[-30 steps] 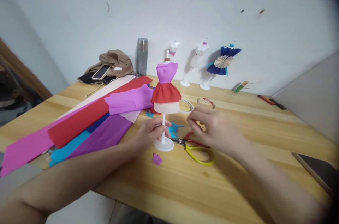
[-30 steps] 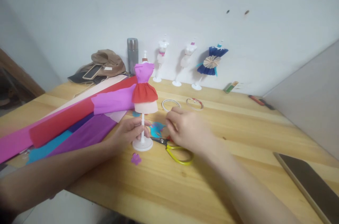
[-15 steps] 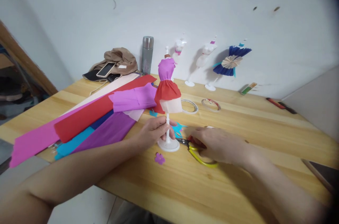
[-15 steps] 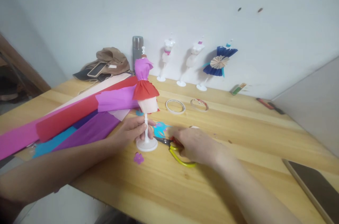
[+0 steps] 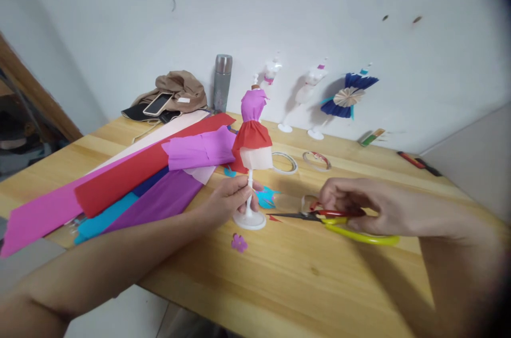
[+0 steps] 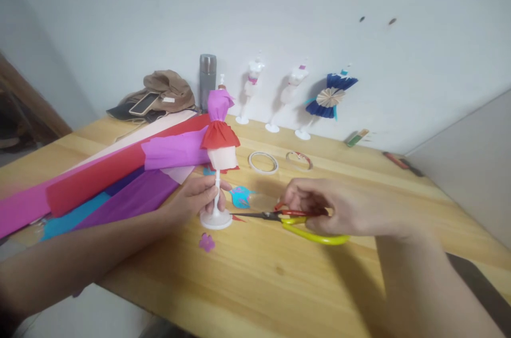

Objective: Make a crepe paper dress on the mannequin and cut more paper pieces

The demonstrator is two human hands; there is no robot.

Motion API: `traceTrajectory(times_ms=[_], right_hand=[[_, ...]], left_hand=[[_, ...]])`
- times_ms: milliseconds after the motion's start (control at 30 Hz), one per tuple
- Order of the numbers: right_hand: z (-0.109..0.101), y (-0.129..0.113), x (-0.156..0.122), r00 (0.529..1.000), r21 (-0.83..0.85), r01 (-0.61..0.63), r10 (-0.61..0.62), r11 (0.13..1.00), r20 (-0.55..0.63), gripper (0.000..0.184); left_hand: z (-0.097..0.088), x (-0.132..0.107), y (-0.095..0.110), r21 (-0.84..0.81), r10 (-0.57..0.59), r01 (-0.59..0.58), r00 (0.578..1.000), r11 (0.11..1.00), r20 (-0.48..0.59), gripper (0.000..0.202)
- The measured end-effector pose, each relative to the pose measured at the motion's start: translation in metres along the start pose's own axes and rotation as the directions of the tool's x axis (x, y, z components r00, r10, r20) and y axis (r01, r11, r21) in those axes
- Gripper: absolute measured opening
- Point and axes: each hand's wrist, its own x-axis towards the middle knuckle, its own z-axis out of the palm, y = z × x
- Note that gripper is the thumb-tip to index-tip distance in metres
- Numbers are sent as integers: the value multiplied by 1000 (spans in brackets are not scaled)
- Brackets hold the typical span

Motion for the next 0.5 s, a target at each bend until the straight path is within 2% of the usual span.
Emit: traceTrajectory(times_ms=[67,133,233,300,333,400,433,467,500], right_hand=[[-7,4,-2,991,-6,129,-129,992,-17,31],[-8,2,-1,966,-87,248,-252,965,-48,53],[-1,-11,-2,934,-236,334,-354,913,-45,65],[5,-19,-6,926,-313,329,-369,891,-78,63],[8,-21,-8,913,-370,286,-368,884,-175,59],[11,-21,-10,831,-471,171,-383,866,-403,50],[11,-20,-10,788,-492,125,-387,862,-478,46],[10,-17,-8,769,-495,107,-388,862,-509,43],[8,-15,-5,775,-483,114,-382,868,-503,41]], left_hand=[[1,-1,1,1,-12,12,1000,1000,10,37],[2,-2,3,-3,-30,30,999,1000,30,36],[5,-5,6,-15,-69,70,994,997,86,35],[7,-7,7,-23,-97,101,987,995,128,37],[8,-9,8,-28,-111,116,983,993,145,39],[10,-10,8,-30,-134,140,978,990,160,40],[10,-11,7,-25,-139,145,977,989,162,41],[11,-11,6,-16,-146,151,975,988,165,41],[11,-11,5,-6,-151,155,973,988,172,42]])
